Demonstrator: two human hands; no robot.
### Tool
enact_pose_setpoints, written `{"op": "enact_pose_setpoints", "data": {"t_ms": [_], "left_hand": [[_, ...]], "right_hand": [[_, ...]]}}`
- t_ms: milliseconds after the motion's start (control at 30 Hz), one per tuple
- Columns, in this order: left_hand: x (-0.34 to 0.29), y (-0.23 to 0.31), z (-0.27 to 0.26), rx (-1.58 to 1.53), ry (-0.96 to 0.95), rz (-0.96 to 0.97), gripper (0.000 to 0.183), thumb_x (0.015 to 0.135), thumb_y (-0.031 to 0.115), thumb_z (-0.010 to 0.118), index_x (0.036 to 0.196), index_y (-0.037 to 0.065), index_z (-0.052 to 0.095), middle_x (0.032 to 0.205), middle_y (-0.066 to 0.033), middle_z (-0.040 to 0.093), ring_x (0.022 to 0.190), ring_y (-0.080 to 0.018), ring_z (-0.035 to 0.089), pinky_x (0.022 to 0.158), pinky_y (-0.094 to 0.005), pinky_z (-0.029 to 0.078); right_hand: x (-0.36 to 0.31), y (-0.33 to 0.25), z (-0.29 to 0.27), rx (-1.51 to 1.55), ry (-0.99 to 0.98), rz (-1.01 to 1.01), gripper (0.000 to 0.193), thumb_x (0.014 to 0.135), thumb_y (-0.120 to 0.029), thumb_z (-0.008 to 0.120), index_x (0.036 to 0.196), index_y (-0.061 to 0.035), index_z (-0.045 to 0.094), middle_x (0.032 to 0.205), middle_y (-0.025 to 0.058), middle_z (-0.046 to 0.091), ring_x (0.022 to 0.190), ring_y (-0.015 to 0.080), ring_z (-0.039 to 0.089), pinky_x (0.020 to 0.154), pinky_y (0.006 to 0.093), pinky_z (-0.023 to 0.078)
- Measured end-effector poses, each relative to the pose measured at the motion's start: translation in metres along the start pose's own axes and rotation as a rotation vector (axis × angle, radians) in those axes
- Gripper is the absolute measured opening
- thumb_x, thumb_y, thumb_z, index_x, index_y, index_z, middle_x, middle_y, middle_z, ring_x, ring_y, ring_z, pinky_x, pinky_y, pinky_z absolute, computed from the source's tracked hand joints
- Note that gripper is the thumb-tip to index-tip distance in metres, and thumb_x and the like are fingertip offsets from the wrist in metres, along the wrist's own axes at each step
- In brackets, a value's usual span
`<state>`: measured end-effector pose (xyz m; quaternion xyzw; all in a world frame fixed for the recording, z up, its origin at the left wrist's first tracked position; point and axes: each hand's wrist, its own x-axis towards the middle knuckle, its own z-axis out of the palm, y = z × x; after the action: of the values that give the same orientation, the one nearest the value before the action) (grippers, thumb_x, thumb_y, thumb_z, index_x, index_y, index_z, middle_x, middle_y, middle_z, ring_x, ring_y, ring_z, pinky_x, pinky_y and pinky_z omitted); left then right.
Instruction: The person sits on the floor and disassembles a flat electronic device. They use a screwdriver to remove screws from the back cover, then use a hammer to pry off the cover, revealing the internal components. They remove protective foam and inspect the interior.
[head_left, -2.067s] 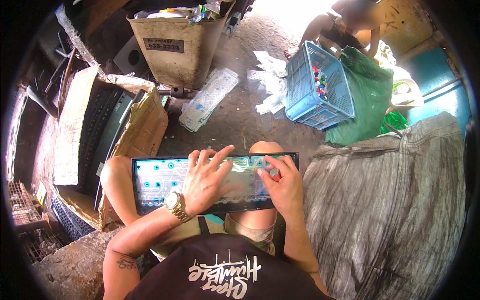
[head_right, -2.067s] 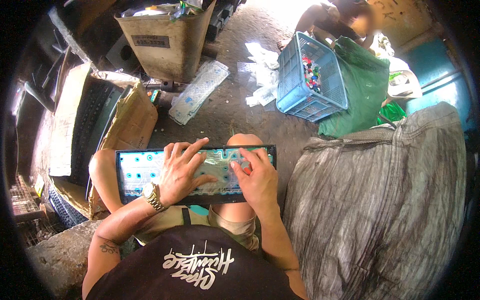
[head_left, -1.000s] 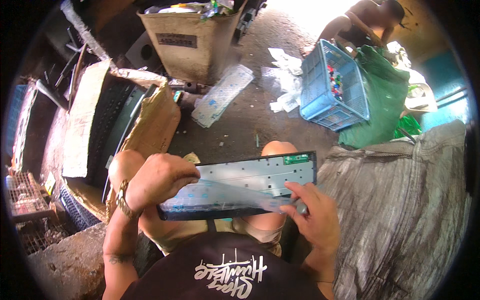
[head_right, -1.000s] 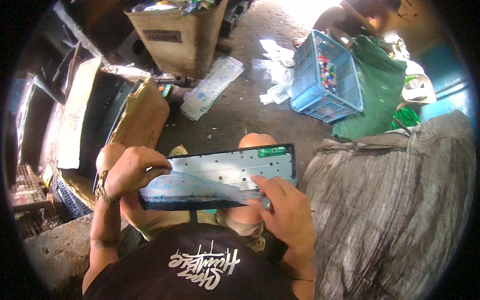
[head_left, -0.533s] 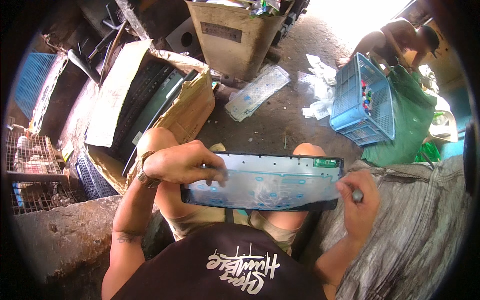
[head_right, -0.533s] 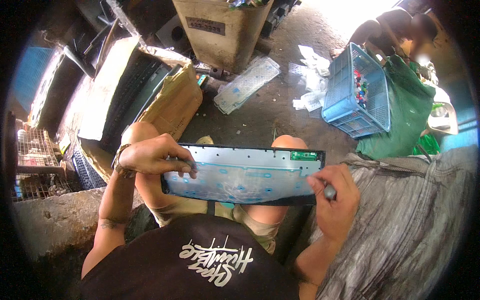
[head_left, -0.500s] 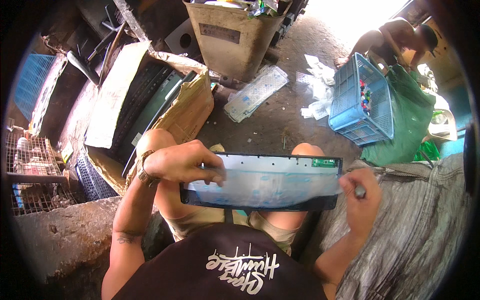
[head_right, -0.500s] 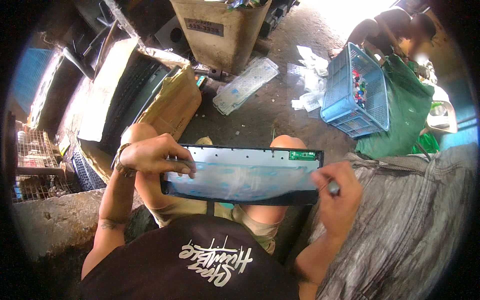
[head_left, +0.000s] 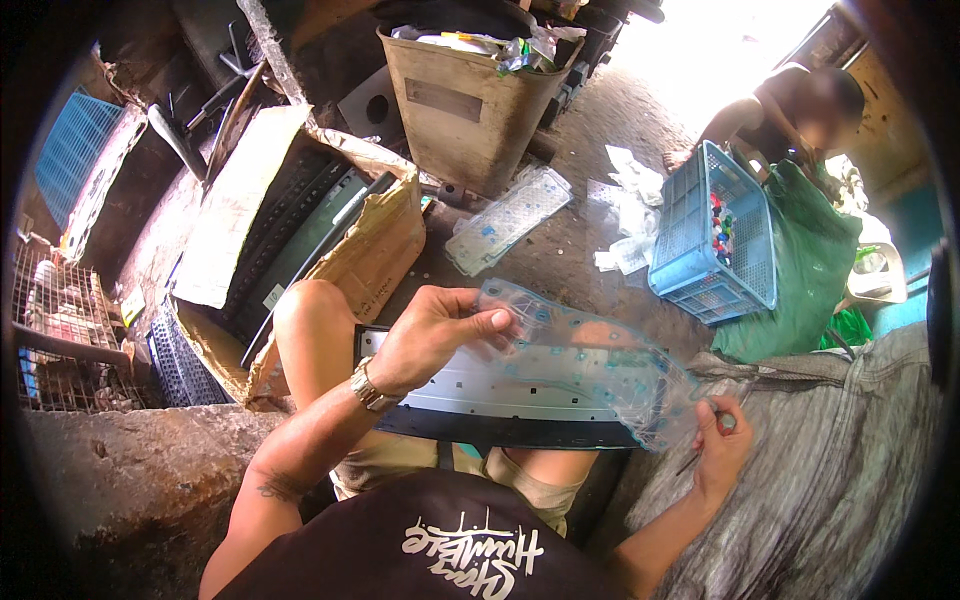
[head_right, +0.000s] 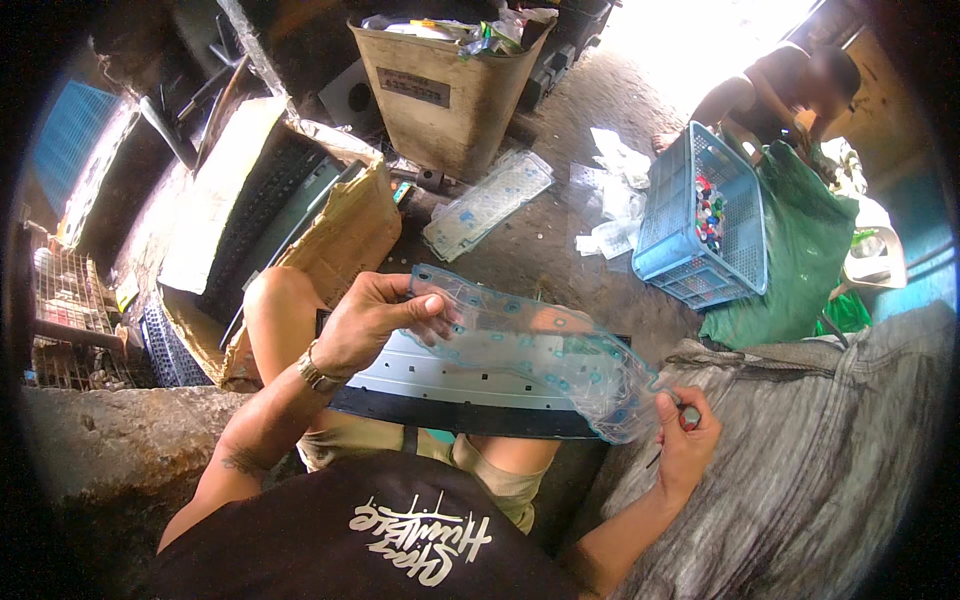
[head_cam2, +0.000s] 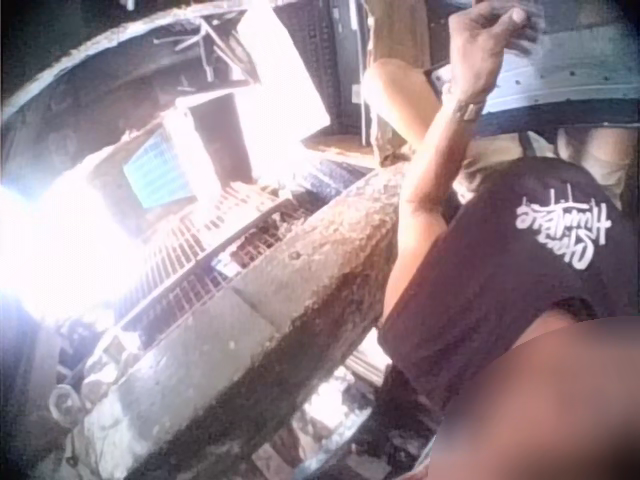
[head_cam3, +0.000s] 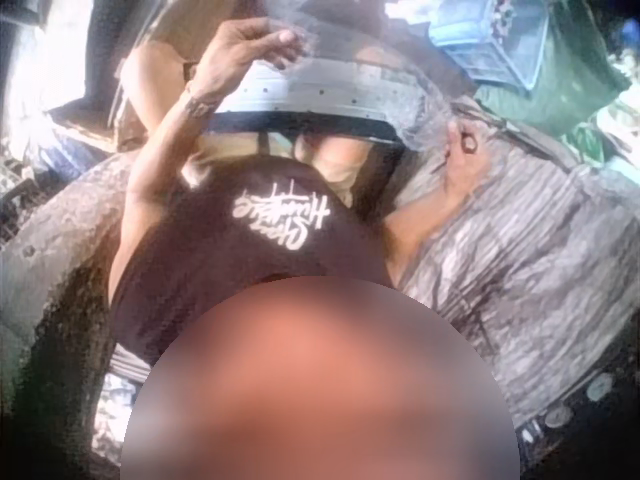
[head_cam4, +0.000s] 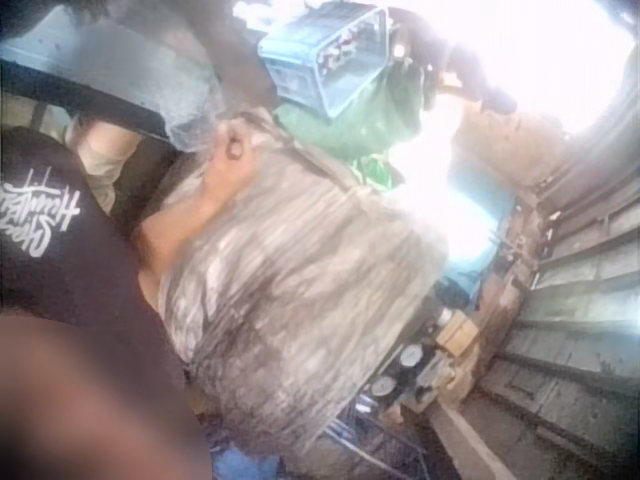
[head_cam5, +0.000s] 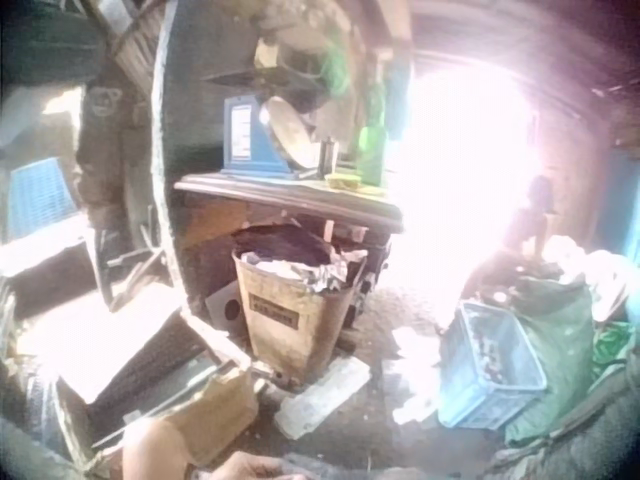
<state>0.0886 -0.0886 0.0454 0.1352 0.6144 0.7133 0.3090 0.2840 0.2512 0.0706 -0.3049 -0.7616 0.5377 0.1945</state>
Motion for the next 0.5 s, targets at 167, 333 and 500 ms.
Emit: {"op": "enact_pose_setpoints", "data": {"t_ms": [167, 333, 500], "left_hand": [[-0.002, -0.008, 0.011, 0.188, 0.139, 0.029, 0.033, 0.097, 0.03, 0.069, 0.101, -0.002, 0.073, 0.079, -0.0055, 0.073, 0.069, -0.0078, 0.063, 0.064, -0.0268, 0.052], [0.004, 0.0, 0.011, 0.421, 0.411, 0.177, 0.041, 0.1, 0.034, 0.065, 0.074, 0.002, 0.062, 0.057, 0.0052, 0.047, 0.052, -0.0022, 0.042, 0.045, -0.025, 0.036], [0.009, 0.027, -0.007, -0.265, 0.129, 0.177, 0.026, 0.098, 0.024, 0.067, 0.105, -0.001, 0.066, 0.086, -0.0055, 0.07, 0.071, -0.013, 0.068, 0.063, -0.0254, 0.055]], "right_hand": [[-0.006, 0.003, -0.001, -0.052, -0.039, -0.027, 0.023, 0.083, -0.018, 0.083, 0.088, -0.0015, 0.068, 0.068, -0.0046, 0.052, 0.059, 0.0058, 0.048, 0.049, 0.0214, 0.034], [-0.011, -0.003, 0.005, -0.12, 0.016, -0.168, 0.023, 0.084, -0.016, 0.082, 0.078, -0.0017, 0.064, 0.066, -0.0047, 0.053, 0.059, 0.008, 0.046, 0.053, 0.0249, 0.035], [-0.018, -0.02, 0.022, -0.099, 0.141, -0.335, 0.02, 0.089, -0.014, 0.077, 0.081, -0.0012, 0.063, 0.067, -0.0011, 0.057, 0.057, 0.008, 0.046, 0.051, 0.0235, 0.035]]}}
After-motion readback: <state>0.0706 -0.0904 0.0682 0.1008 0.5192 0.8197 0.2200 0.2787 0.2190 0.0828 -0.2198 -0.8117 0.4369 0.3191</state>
